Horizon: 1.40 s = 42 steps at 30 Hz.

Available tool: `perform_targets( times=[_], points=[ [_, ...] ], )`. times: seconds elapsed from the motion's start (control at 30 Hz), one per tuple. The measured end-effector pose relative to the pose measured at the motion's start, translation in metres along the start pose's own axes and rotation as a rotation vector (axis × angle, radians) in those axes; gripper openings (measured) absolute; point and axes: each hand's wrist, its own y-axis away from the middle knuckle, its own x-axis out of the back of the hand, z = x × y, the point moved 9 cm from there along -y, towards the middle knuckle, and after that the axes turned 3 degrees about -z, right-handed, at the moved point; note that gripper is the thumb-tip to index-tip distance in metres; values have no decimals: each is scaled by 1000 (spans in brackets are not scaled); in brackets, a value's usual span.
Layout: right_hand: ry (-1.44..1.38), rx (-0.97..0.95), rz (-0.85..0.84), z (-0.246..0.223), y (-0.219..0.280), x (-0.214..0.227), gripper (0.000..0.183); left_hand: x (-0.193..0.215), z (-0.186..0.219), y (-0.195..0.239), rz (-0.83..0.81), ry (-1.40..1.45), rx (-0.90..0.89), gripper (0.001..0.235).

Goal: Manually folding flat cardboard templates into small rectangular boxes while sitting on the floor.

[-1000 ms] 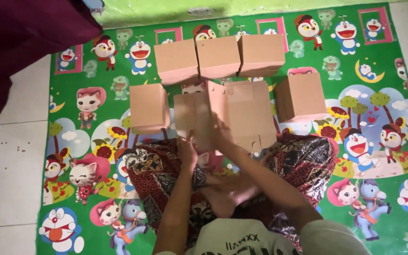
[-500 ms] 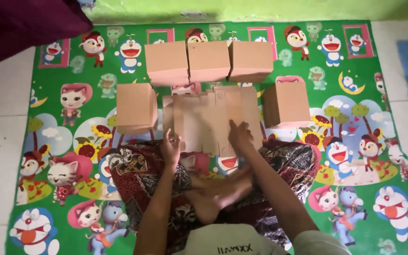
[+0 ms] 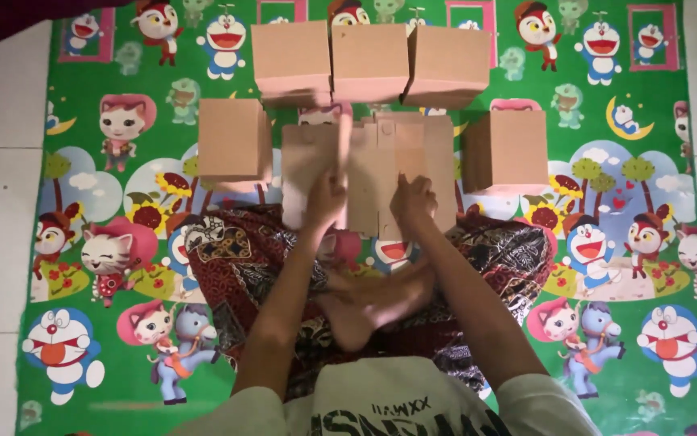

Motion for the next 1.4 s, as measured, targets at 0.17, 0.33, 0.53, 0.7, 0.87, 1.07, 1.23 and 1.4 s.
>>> perform_targets(
  times=[0.17, 0.33, 0.53, 0.7, 0.87, 1.07, 1.23, 1.4],
  points=[
    [-1, 143, 33, -10, 13, 2, 51, -74, 29, -28, -70, -268, -31, 75],
    [-10, 160, -35, 34, -64, -90, 64, -142, 25, -44, 74, -459, 21, 57],
    [264, 278, -135, -1, 10, -5, 76, -134, 15, -50, -142, -427, -12, 99],
    [288, 417, -80, 13, -50, -53, 82, -148, -40, -91, -323, -889, -174, 82],
    [229, 346, -68, 6, -48, -48, 60, -102, -35, -121, -272, -867, -117, 74],
    [225, 268, -132, 6, -30, -37, 53, -95, -17, -61, -75, -745, -282, 76],
    [246, 227, -141, 3, -28, -36, 54, -88, -33, -6, 12, -622, -375, 70],
    [199, 195, -141, -5, 13, -5, 55, -84, -41, 44, 43, -883, -423, 71]
  ],
)
